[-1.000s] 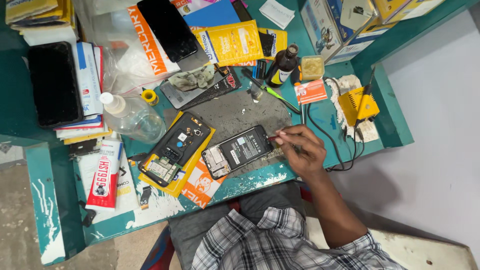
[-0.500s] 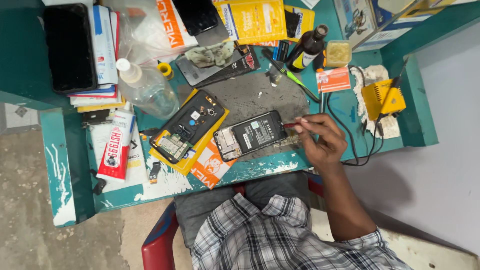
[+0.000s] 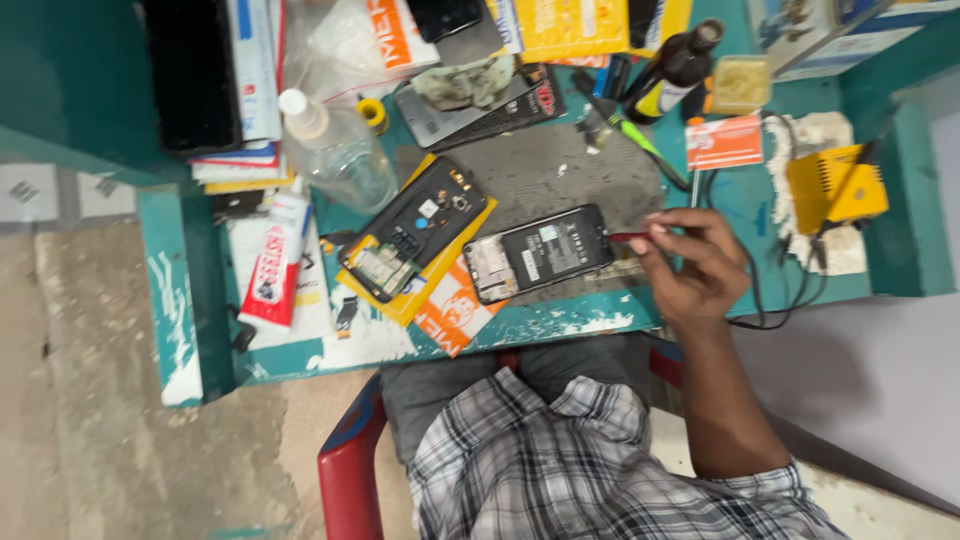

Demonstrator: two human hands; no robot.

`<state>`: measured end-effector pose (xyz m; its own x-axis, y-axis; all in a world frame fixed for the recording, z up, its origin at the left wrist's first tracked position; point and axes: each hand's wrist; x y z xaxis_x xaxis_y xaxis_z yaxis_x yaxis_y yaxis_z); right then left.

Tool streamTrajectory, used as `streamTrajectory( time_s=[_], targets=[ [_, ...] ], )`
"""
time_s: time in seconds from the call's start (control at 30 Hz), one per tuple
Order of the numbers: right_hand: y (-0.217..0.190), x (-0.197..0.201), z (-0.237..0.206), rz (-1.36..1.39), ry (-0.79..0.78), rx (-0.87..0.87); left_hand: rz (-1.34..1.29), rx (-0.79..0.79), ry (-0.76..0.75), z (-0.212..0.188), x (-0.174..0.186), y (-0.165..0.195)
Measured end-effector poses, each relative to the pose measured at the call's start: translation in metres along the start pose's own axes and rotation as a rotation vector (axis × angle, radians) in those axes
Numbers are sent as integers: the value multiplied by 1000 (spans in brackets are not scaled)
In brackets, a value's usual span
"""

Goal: The person holds a disassembled smartphone motherboard in one hand and solders a component onto it with a soldering iron, working on the board over a repair bench. They then set the board down and use a red screwdriver to unscrew and open the phone's rear housing on the bench.

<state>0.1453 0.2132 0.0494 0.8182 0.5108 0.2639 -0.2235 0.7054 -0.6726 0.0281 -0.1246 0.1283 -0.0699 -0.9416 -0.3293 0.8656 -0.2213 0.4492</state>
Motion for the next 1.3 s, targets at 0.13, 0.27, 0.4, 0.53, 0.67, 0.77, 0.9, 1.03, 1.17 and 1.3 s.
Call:
streamTrajectory(
  time_s=[0.13, 0.27, 0.4, 0.53, 0.67, 0.77, 0.9, 1.03, 1.17, 1.3],
  targets=[
    [-11, -2, 6, 9, 21, -36, 25, -1, -24, -7, 3, 1],
    [-21, -5, 15, -32, -67, -69, 92, -1, -89, 2, -22, 3],
    [-26, -12, 20, -9, -37, -11, 285, 364, -688, -29, -71, -28],
    [-24, -13, 19, 14, 21, -80, 464, 210, -989, -85, -82, -64],
    [-18, -14, 12, 128, 41, -233, 442, 287, -973, -104, -69, -72],
    [-10, -15, 12, 164, 56, -123, 448, 334, -993, -97, -73, -71],
    [-6, -12, 8, 94, 65, -187, 487, 325, -1046, -89, -83, -69],
    [-2, -9, 7, 120, 28, -205, 484, 321, -1054, -93, -80, -69],
    [1, -5, 11, 81, 4, -48, 487, 324, -1056, -94, -79, -70],
    [0, -3, 15, 56, -24, -129, 486, 324, -1053, -91, -83, -69]
  ],
)
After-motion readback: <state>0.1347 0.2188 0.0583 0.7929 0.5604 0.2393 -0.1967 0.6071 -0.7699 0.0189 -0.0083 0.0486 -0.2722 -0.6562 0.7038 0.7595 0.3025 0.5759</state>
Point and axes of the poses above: each hand's wrist, its own z-axis towards the middle knuckle, its own x-axis out of the back of the hand, y = z × x, and after that the axes turned 5 degrees about y, right-handed
